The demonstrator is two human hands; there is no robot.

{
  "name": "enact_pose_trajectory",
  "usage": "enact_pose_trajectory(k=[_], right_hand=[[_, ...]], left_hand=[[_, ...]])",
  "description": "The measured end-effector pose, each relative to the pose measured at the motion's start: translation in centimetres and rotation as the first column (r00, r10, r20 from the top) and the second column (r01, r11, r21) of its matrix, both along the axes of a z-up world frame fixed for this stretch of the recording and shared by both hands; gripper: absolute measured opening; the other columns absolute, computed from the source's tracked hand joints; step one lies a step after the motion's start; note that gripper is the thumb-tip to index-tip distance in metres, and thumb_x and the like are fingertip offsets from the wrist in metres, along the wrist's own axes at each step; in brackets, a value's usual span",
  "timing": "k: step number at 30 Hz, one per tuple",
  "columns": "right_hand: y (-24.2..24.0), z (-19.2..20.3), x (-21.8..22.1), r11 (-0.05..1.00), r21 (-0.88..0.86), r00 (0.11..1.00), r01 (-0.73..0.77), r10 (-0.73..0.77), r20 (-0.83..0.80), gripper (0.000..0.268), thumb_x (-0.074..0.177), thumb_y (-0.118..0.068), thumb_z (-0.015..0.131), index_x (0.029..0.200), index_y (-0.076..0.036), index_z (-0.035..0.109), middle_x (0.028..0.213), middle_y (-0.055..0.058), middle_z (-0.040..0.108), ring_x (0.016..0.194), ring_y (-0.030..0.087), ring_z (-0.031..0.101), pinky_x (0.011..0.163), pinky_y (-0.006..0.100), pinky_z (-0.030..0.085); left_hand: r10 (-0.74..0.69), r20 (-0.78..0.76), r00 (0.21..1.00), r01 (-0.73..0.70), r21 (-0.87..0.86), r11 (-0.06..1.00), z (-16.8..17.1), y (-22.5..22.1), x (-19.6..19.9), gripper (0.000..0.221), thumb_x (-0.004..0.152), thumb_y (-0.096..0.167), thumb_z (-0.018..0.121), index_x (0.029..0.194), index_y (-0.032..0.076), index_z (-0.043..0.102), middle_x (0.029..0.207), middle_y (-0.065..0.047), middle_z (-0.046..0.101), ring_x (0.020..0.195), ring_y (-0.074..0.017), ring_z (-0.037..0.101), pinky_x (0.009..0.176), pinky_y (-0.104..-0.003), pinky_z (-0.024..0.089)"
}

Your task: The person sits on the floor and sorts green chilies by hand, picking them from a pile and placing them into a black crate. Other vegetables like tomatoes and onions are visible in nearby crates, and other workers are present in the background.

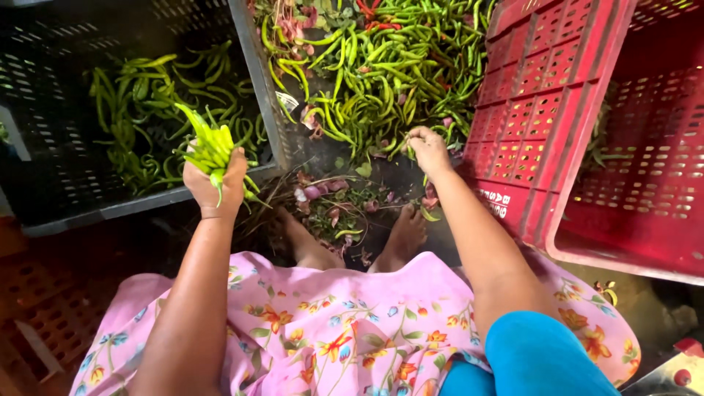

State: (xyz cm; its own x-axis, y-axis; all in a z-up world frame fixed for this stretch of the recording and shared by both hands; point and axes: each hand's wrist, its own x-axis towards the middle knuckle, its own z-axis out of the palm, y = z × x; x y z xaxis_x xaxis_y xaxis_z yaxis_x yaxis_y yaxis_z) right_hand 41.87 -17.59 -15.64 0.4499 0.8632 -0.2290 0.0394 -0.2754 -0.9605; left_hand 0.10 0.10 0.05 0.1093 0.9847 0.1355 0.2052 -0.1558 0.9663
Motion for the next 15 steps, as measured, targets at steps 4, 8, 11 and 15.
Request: enact_pose_trajectory(k=[4, 8, 11, 15], right_hand=[[-0.6, 1.4, -0.7, 0.968, -0.227, 0.984, 0.108, -0.136, -0.113, 0.01, 0.097, -0.01, 0.058, 0.101, -0.012, 0.067, 0.081, 0.001, 0.07, 0.054, 0.008, 0.042, 0.045, 0.026, 0.03], [-1.5, 0.4, -1.7, 0.961, -0.248, 0.992, 0.122, -0.125, 0.003, 0.011, 0.096, -0.011, 0.059, 0.103, -0.013, 0.069, 0.08, -0.001, 0.069, 0.058, 0.006, 0.049, 0.047, 0.023, 0.037], [-1.8, -1.8, -1.7, 0.981, -0.19, 0.998, 0.048, -0.042, 0.035, 0.013, 0.099, -0.009, 0.063, 0.109, -0.011, 0.071, 0.08, -0.001, 0.067, 0.064, 0.006, 0.053, 0.053, 0.023, 0.04], [-2.2, -4.2, -2.5, 0.971, 0.077, 0.933, -0.227, 0.239, -0.27, 0.023, 0.091, 0.003, 0.065, 0.112, -0.006, 0.071, 0.103, -0.001, 0.075, 0.096, 0.01, 0.07, 0.088, 0.025, 0.056]], left_hand=[[-0.005, 0.011, 1.0, 0.005, 0.01, 1.0, 0.1, 0.0, 0.0, 0.029, 0.089, 0.001, 0.083, 0.11, 0.001, 0.062, 0.097, -0.003, 0.068, 0.082, -0.0108, 0.064, 0.076, -0.027, 0.054], [0.004, 0.065, 0.998, -0.001, -0.056, 0.998, -0.1, -0.1, 0.0, 0.029, 0.089, 0.002, 0.082, 0.109, 0.001, 0.062, 0.096, -0.002, 0.068, 0.082, -0.0097, 0.064, 0.075, -0.026, 0.053], [0.011, 0.039, 0.999, -0.008, -0.053, 0.999, -0.2, -0.1, 0.0, 0.029, 0.088, 0.001, 0.082, 0.109, 0.001, 0.062, 0.095, -0.002, 0.068, 0.081, -0.01, 0.064, 0.075, -0.026, 0.053], [0.008, 0.034, 0.999, -0.007, -0.023, 1.0, -0.1, 0.2, 0.1, 0.03, 0.088, 0.001, 0.083, 0.11, 0.001, 0.062, 0.096, -0.002, 0.068, 0.081, -0.0105, 0.063, 0.076, -0.027, 0.053]])
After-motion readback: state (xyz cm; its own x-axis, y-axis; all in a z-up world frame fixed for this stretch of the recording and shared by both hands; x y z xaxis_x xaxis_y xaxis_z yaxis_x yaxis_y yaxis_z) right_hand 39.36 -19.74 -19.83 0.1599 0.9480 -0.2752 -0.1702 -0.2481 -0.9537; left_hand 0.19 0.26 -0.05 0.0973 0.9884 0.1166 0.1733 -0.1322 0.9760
